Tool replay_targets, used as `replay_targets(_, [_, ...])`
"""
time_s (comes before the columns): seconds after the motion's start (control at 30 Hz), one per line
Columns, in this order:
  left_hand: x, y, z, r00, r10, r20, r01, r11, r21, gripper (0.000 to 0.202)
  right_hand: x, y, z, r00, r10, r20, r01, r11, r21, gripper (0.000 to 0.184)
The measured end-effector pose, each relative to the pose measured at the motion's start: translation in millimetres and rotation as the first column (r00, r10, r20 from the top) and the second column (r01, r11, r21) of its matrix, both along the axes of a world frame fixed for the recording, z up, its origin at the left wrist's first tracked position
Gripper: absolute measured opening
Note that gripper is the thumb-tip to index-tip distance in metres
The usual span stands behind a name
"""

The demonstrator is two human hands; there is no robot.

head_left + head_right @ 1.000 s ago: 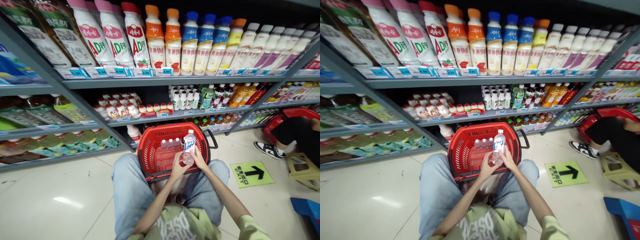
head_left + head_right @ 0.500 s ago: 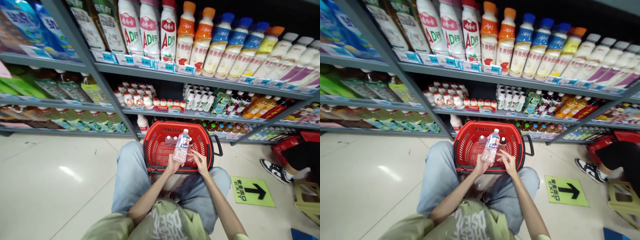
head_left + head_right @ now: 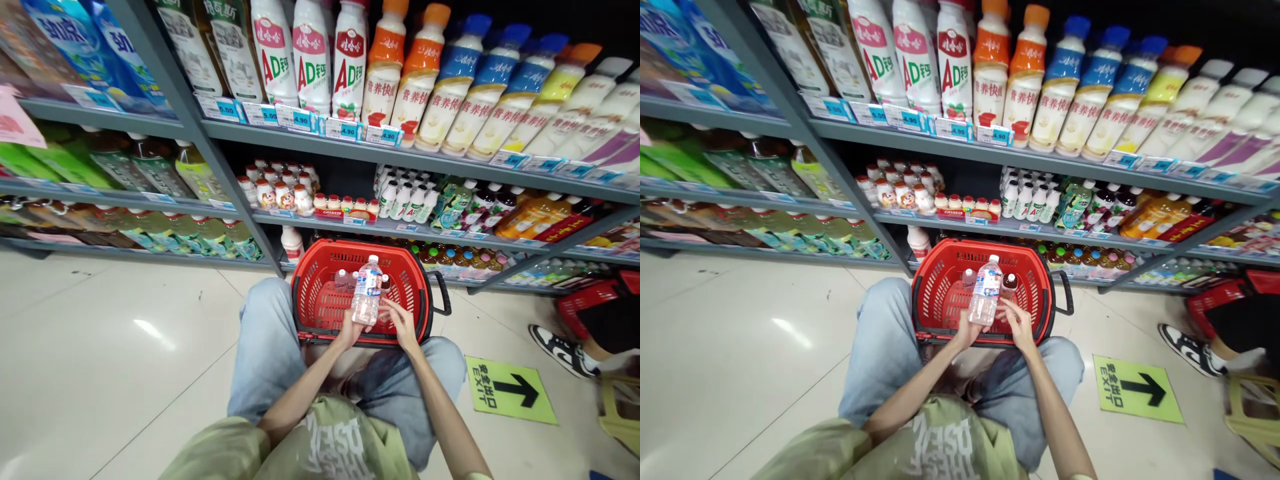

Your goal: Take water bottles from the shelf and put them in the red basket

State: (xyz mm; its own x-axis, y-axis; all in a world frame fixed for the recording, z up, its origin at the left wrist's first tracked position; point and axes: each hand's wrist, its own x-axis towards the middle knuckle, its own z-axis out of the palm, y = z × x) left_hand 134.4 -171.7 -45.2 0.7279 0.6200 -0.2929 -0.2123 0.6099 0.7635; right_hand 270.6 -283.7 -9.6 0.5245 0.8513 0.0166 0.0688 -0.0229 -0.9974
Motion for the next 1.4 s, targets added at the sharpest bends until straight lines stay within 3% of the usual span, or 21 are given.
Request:
replay_targets(0.1, [2, -10, 3.7, 0.999, 0.012, -0.035, -0.001, 0.955, 0.298, 0.068, 0, 4, -2.7, 0.997, -0.009, -0.079, 0.009, 1.0, -0.004, 0.064])
replay_targets(0.2, [3, -22, 7.8, 0.962, 0.184, -0.203, -0.011, 0.765, 0.644, 0.06, -3, 7, -7.9, 0.992, 0.025, -0.125, -0.026, 1.0, -0.01, 0.065])
replay_targets(0.3, [5, -33, 7.4, 0.894, 0.332, -0.3, 0.047, 0.598, 0.8, 0.06, -7, 10, -14.9, 0.985, -0.009, -0.171, 0.0, 0.999, -0.054, 0.065])
replay_targets(0.4, [5, -38, 1.4, 0.883, 0.344, -0.318, 0.122, 0.487, 0.865, 0.063, -8, 12, -20.0, 0.975, -0.109, -0.194, 0.084, 0.988, -0.131, 0.068])
replay_targets(0.57, [4, -37, -9.1, 0.926, 0.31, -0.216, 0.066, 0.43, 0.901, 0.074, -5, 12, -15.9, 0.965, -0.132, -0.225, 0.104, 0.986, -0.132, 0.063])
replay_targets(0.73, [4, -35, -8.9, 0.948, 0.281, -0.146, 0.023, 0.396, 0.918, 0.088, -3, 8, -10.4, 0.953, -0.113, -0.281, 0.08, 0.989, -0.128, 0.064])
replay_targets(0.93, [4, -35, -12.0, 0.948, 0.311, -0.07, -0.059, 0.386, 0.92, 0.081, -4, 10, -11.6, 0.963, -0.075, -0.26, 0.04, 0.99, -0.136, 0.066])
replay_targets(1.03, [1, -36, -18.3, 0.928, 0.371, -0.024, -0.088, 0.282, 0.955, 0.067, -5, 13, -13.9, 0.978, -0.083, -0.19, 0.053, 0.986, -0.156, 0.066])
replay_targets(1.13, [-3, -35, -25.6, 0.938, 0.347, 0.0, -0.063, 0.169, 0.984, 0.058, -5, 14, -20.9, 0.979, -0.163, -0.126, 0.146, 0.98, -0.132, 0.065])
replay_targets(1.17, [-3, -35, -28.8, 0.944, 0.33, -0.005, -0.051, 0.162, 0.985, 0.055, -4, 14, -24.9, 0.975, -0.186, -0.125, 0.17, 0.977, -0.127, 0.064])
replay_targets(1.27, [-4, -29, -41.5, 0.946, 0.31, -0.099, 0.024, 0.237, 0.971, 0.062, -1, 16, -41.2, 0.957, -0.199, -0.21, 0.166, 0.973, -0.161, 0.057])
replay_targets(1.4, [-5, -21, -57.1, 0.976, 0.204, -0.077, 0.032, 0.214, 0.976, 0.067, 4, 22, -61.6, 0.93, -0.272, -0.249, 0.233, 0.957, -0.175, 0.053])
